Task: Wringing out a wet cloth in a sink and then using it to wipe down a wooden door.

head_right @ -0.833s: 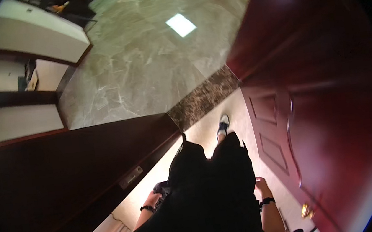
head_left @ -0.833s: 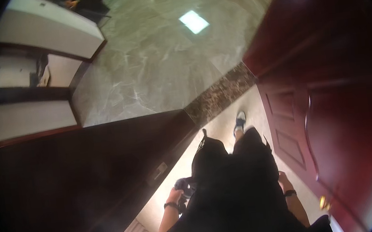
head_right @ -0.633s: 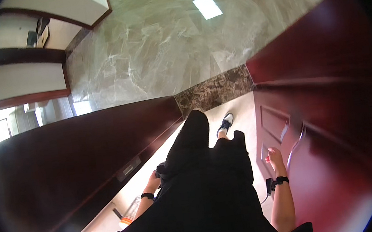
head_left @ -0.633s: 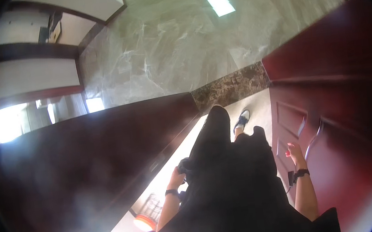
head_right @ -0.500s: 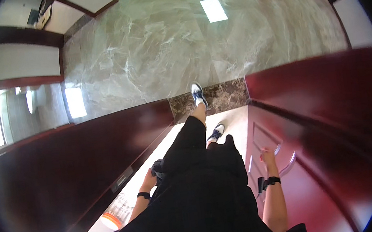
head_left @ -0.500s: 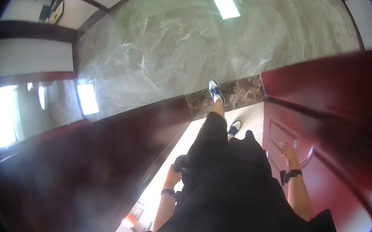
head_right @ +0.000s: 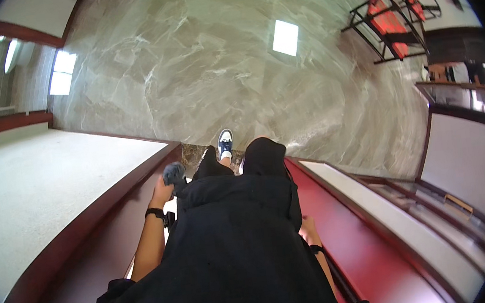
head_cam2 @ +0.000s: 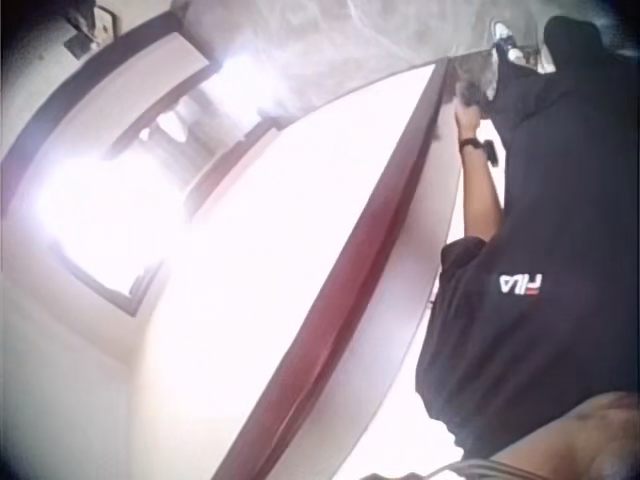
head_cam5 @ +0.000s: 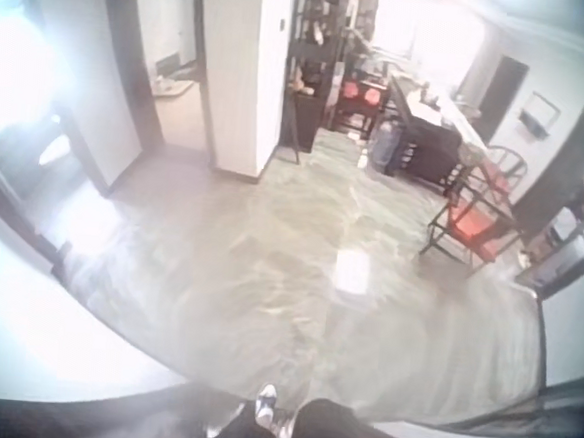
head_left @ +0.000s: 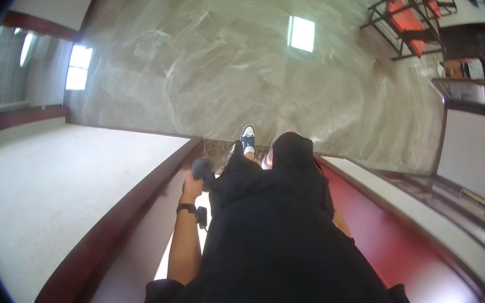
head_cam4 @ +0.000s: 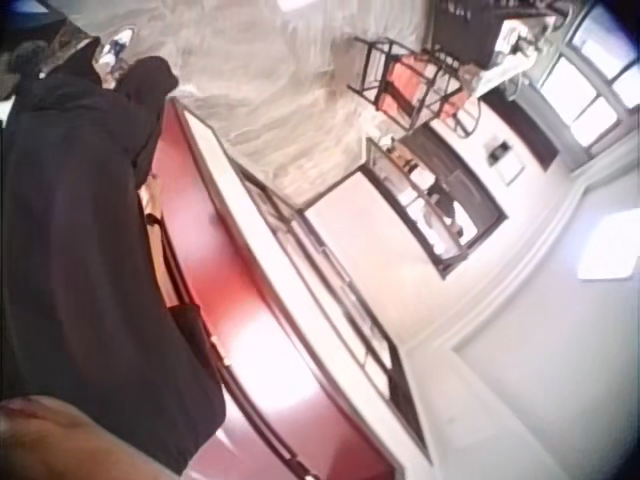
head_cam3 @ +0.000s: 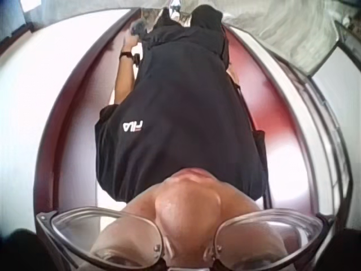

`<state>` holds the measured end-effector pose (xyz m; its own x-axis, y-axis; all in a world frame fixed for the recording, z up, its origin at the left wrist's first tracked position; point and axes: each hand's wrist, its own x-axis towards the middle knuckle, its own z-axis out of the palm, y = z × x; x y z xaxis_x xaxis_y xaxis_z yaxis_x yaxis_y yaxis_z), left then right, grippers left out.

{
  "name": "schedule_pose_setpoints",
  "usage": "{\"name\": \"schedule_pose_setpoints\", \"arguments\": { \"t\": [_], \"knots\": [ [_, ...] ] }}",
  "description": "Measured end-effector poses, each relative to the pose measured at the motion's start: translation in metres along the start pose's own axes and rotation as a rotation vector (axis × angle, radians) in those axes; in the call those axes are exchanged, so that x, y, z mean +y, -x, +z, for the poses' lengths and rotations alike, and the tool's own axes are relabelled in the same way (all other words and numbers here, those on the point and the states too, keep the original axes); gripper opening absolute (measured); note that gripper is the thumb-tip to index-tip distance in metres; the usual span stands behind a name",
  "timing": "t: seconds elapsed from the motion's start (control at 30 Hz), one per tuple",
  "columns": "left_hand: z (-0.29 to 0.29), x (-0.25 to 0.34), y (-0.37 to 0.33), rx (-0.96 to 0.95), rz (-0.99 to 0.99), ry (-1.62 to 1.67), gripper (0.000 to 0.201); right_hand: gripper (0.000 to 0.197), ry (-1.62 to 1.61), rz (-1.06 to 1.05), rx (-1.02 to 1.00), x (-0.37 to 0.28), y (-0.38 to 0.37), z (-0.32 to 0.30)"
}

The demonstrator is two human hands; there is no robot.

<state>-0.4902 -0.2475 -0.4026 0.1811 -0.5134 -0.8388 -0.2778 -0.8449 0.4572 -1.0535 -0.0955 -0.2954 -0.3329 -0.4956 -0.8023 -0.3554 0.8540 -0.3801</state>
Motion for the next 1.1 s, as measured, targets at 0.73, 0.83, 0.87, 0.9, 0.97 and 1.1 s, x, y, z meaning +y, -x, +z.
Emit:
{"name": "schedule_pose_setpoints", "arguments": {
  "t": [0.73, 0.83, 0.87, 0.9, 0.97, 1.1],
  "knots": [
    [0.071, 0.209, 0.032, 0.472, -0.277, 1.003, 0.060, 0.025, 0.904, -0.294, -0.328, -0.697, -0.494, -0.098],
    [0.095, 0.230, 0.011, 0.597, -0.494, 1.042, 0.053, 0.024, 0.803, -0.556, -0.132, -0.811, -0.510, -0.027],
    [0.101, 0.236, 0.003, 0.615, -0.499, 1.077, 0.053, 0.024, 0.767, -0.545, -0.144, -0.846, -0.497, 0.006],
    [0.100, 0.246, -0.006, 0.512, -0.442, 1.095, 0.055, 0.025, 0.729, -0.536, -0.147, -0.880, -0.484, 0.034],
    [0.102, 0.247, -0.034, 0.436, -0.360, 1.071, 0.057, 0.024, 0.615, -0.542, -0.154, -0.933, -0.462, 0.089],
    [0.060, 0.239, -0.086, 0.263, -0.579, 0.950, 0.057, 0.024, 0.546, -0.595, -0.114, -0.999, -0.408, 0.176]
  ]
}}
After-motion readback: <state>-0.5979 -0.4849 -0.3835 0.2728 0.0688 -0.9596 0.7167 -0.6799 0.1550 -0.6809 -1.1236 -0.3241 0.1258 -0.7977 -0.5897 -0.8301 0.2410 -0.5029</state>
